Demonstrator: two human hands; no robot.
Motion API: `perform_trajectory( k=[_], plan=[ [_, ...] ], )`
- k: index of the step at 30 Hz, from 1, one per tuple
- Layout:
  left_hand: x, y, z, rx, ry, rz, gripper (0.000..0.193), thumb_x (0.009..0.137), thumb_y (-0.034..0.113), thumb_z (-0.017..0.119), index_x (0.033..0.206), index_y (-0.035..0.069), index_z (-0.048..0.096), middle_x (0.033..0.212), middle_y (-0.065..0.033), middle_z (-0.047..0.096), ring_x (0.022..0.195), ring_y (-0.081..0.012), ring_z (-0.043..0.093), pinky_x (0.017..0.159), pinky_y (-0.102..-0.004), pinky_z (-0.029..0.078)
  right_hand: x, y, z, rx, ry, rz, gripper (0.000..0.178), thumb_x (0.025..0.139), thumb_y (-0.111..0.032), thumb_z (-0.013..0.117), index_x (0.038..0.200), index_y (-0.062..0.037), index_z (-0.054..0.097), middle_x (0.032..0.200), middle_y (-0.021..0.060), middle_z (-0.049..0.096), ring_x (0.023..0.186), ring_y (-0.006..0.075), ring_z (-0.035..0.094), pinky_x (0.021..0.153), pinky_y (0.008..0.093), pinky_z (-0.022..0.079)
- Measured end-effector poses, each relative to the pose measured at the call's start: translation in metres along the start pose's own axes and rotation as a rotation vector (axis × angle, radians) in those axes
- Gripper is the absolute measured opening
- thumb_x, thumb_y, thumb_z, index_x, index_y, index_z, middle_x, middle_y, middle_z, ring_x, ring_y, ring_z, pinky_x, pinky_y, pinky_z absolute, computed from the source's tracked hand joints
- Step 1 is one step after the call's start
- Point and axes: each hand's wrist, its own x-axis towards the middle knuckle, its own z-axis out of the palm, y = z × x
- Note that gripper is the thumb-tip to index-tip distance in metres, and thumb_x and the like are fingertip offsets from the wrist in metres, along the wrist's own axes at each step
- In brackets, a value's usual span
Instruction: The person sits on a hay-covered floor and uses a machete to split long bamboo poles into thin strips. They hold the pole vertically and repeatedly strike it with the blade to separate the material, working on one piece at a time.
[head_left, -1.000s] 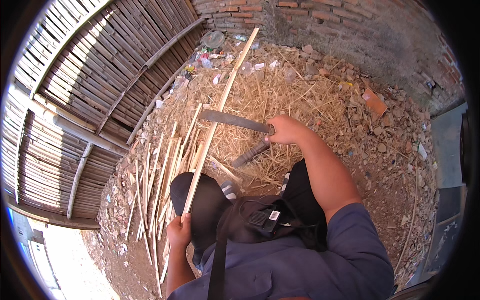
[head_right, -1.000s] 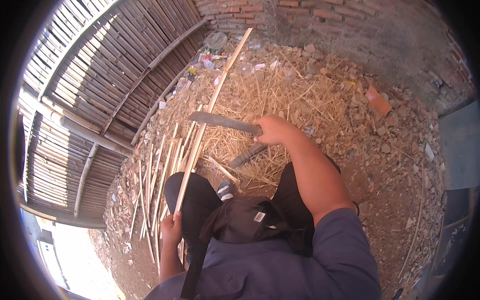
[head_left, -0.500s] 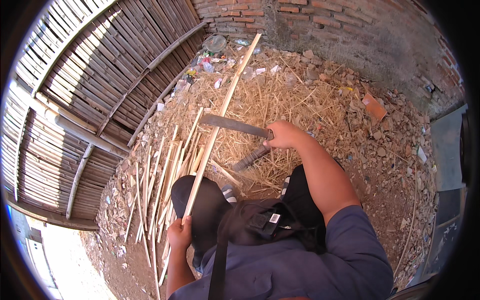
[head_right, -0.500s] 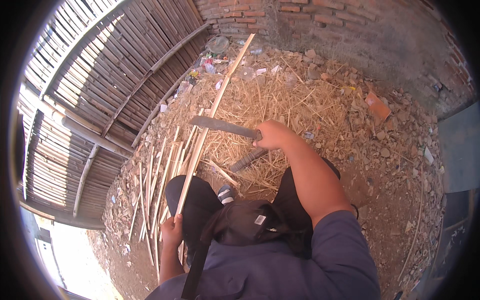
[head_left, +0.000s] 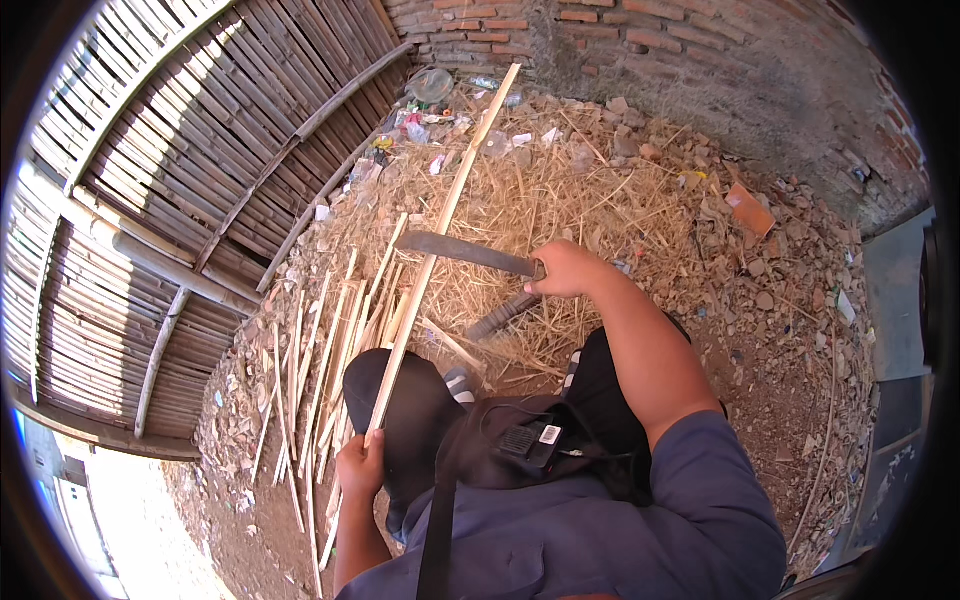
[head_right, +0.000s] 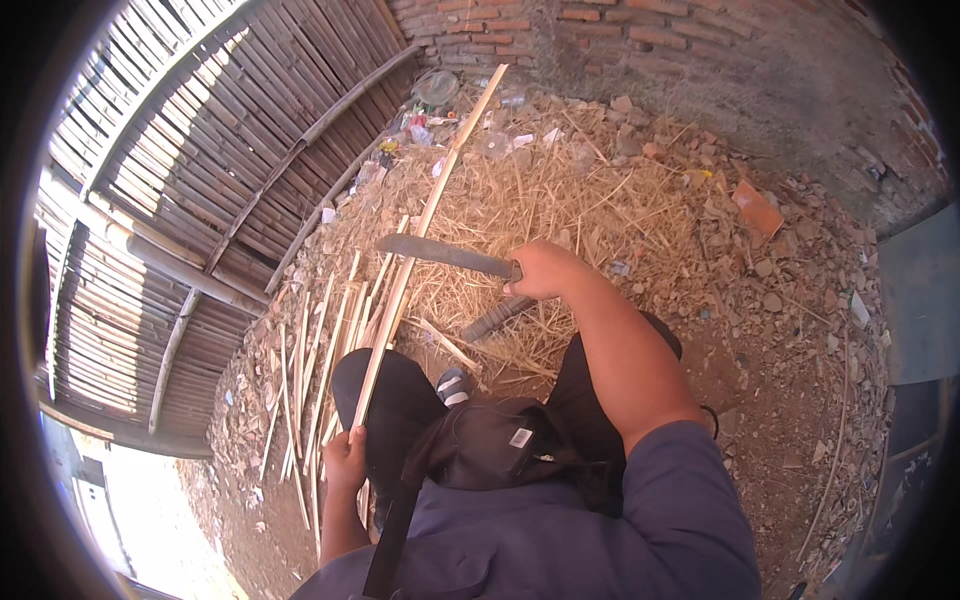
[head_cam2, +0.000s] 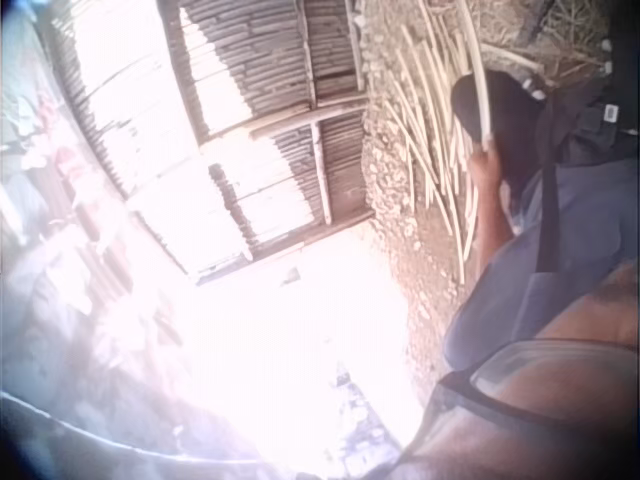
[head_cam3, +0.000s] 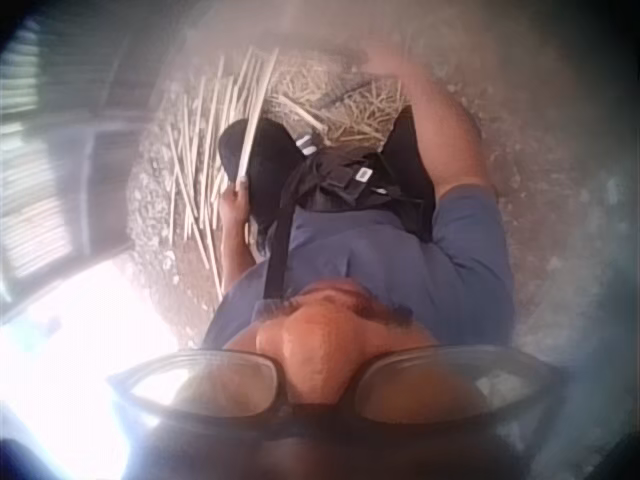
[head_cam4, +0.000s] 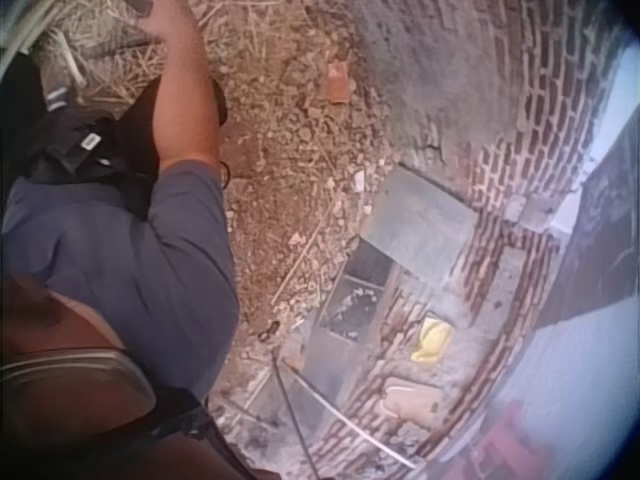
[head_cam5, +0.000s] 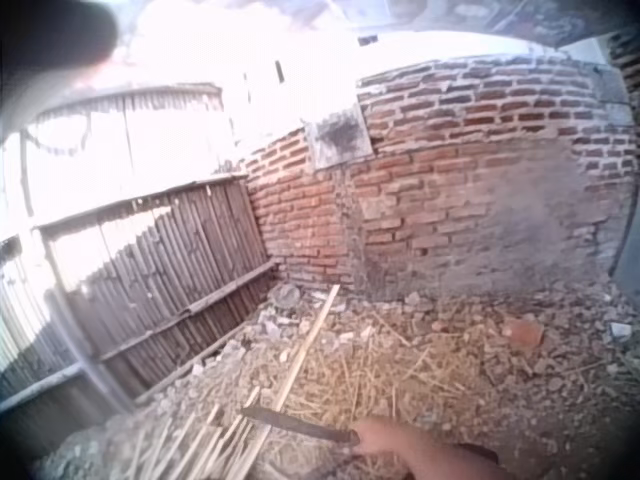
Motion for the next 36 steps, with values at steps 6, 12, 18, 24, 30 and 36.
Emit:
perform_trajectory(
  k=[6,12,18,24,30,36],
  plan=[
    [0.000,0.004,-0.001,-0.016,-0.021,0.000,0.057,0.093,0.048,0.067,0.066,-0.001,0.057,0.055,-0.0155,0.053,0.051,-0.0255,0.051,0.054,-0.0426,0.041,-0.004,0.006,0.010,0.008,0.085,-0.007,0.034,0.079,-0.031,0.080,0.100,-0.0059,0.072,0.088,0.0148,0.071,0.087,0.0330,0.070,0.077,0.0438,0.053],
    [0.000,-0.003,0.000,-0.030,-0.016,-0.006,0.056,0.094,0.048,0.067,0.067,-0.001,0.057,0.056,-0.0149,0.053,0.052,-0.0240,0.051,0.054,-0.0419,0.041,-0.004,-0.023,0.021,-0.132,-0.195,-0.143,0.035,0.079,-0.035,0.080,0.093,-0.0048,0.071,0.082,0.0161,0.069,0.081,0.0339,0.068,0.072,0.0454,0.052],
    [-0.001,0.003,-0.001,-0.003,-0.003,-0.006,0.056,0.093,0.048,0.068,0.068,-0.001,0.058,0.056,-0.0146,0.052,0.052,-0.0231,0.050,0.054,-0.0417,0.041,0.003,0.005,0.001,-0.016,0.019,0.045,0.032,0.079,-0.031,0.080,0.098,-0.0075,0.072,0.086,0.0140,0.071,0.082,0.0301,0.069,0.074,0.0426,0.052],
    [0.001,-0.001,0.001,-0.039,-0.015,-0.011,0.058,0.093,0.049,0.067,0.066,-0.001,0.056,0.055,-0.0143,0.052,0.052,-0.0230,0.050,0.054,-0.0419,0.041,-0.002,0.004,0.008,0.034,0.012,0.028,0.034,0.079,-0.031,0.079,0.100,-0.0047,0.072,0.089,0.0154,0.071,0.085,0.0311,0.070,0.075,0.0428,0.053],
    [-0.001,0.001,-0.002,-0.038,-0.017,-0.034,0.055,0.093,0.047,0.068,0.069,-0.002,0.059,0.056,-0.0150,0.055,0.053,-0.0237,0.053,0.055,-0.0419,0.043,-0.002,-0.013,0.016,-0.053,-0.145,-0.109,0.036,0.079,-0.036,0.081,0.099,-0.0071,0.072,0.085,0.0152,0.069,0.084,0.0337,0.068,0.075,0.0443,0.052],
    [0.000,0.005,-0.003,-0.011,-0.027,-0.029,0.054,0.093,0.048,0.067,0.071,-0.001,0.062,0.057,-0.0155,0.056,0.054,-0.0251,0.055,0.056,-0.0422,0.043,0.002,0.007,0.005,-0.009,-0.046,0.008,0.039,0.079,-0.037,0.080,0.102,-0.0060,0.071,0.088,0.0161,0.070,0.086,0.0332,0.068,0.077,0.0441,0.052]
  ],
)
